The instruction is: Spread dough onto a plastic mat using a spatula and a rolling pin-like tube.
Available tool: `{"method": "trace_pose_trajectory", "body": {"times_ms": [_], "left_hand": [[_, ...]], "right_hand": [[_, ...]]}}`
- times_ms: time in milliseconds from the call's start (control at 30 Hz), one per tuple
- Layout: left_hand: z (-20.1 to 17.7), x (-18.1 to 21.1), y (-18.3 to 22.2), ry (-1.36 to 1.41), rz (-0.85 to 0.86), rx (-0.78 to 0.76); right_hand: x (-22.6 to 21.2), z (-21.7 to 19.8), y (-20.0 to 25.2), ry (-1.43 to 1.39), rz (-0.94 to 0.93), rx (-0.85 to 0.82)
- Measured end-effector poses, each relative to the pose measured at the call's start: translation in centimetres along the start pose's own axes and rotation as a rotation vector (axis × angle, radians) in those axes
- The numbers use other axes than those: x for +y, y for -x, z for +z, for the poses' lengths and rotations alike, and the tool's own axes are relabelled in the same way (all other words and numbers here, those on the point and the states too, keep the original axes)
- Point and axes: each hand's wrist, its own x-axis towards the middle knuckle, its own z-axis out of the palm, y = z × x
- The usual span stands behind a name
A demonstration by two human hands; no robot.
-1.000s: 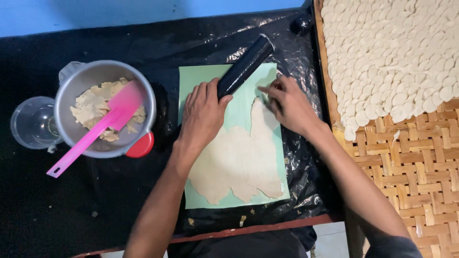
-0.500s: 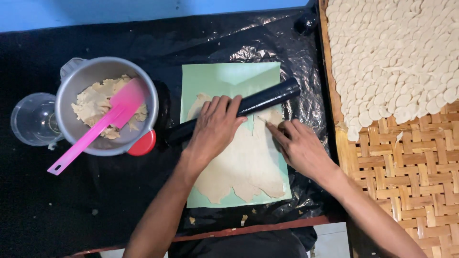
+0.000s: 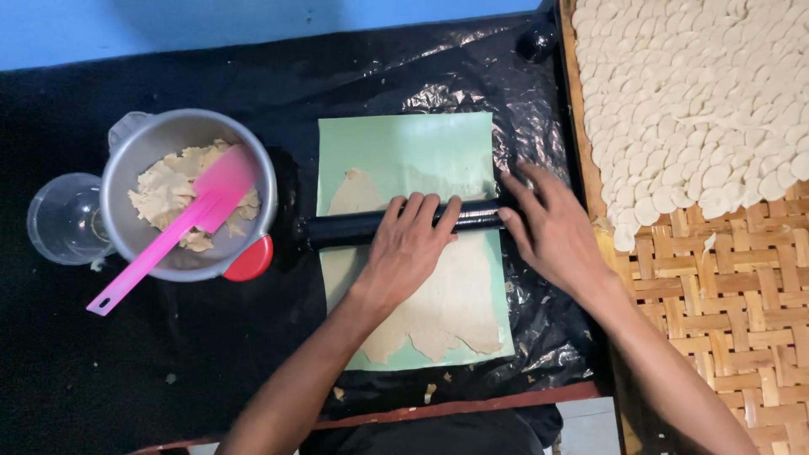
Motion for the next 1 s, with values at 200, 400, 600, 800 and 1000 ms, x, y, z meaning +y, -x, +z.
{"method": "trace_pose_trajectory", "body": {"times_ms": [200,400,600,800,1000], "left_hand": [[2.6,0.5,1.0,-0.072,-0.101,0.060],[3.4,-2.1,-3.9,-0.089,-0.224,-0.036],[4.6,-5.7,-8.2,-0.095,-0.281,0.107],[0.5,-3.7,-6.2,0.018,-0.259,0.151],[2.0,-5.2,-3.3,0.008,-0.021,0.110]], "right_hand": [[1.1,2.8,1.3,0.075,-0.006,-0.106],[4.0,4.4,-3.6,0.076,0.083,-0.192],[7.9,7.5,-8.3,0.129,0.116,-0.130],[5.7,6.0,-10.4,-0.037,0.128,-0.048],[5.8,6.0,-9.5,-0.153,0.090,0.233]]}}
